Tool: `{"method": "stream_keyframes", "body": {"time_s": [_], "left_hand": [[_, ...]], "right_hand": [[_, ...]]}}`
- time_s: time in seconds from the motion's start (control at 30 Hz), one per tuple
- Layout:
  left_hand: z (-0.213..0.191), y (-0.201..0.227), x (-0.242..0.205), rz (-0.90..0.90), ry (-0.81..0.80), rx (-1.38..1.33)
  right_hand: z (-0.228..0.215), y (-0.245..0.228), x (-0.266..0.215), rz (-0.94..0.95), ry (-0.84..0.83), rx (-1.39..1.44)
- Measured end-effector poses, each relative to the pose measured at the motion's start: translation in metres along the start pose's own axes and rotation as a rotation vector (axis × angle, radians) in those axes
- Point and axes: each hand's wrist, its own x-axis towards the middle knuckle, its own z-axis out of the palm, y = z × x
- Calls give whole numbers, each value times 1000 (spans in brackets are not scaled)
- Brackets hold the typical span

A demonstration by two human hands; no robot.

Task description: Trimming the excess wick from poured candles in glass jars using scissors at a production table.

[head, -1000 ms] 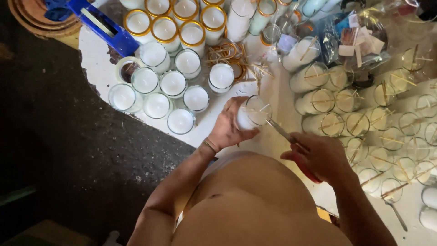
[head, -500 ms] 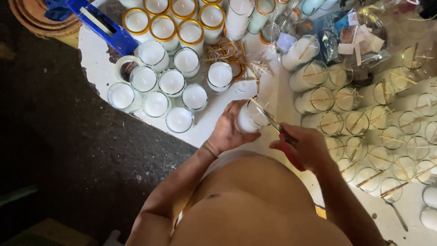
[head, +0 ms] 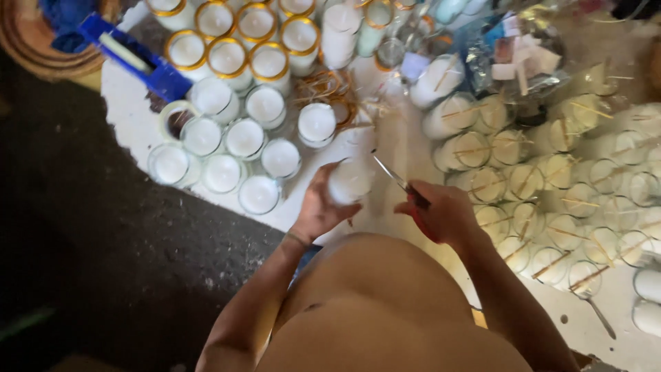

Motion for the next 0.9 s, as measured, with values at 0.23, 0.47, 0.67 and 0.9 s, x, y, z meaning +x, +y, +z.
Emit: {"method": "stream_keyframes", "body": {"time_s": [0.23, 0.47, 0.67, 0.9], "left_hand": [[-2, -56, -16, -189, 183, 78], [7, -59, -11, -221, 264, 410], [6, -76, -15, -352, 194, 742], [10, -78, 1, -492, 171, 703]], "right_hand": [[21, 79, 104, -231, 465, -137], [39, 108, 222, -224, 632, -341], [56, 116, 264, 35, 23, -427], [35, 92, 248, -2, 40, -367]]}}
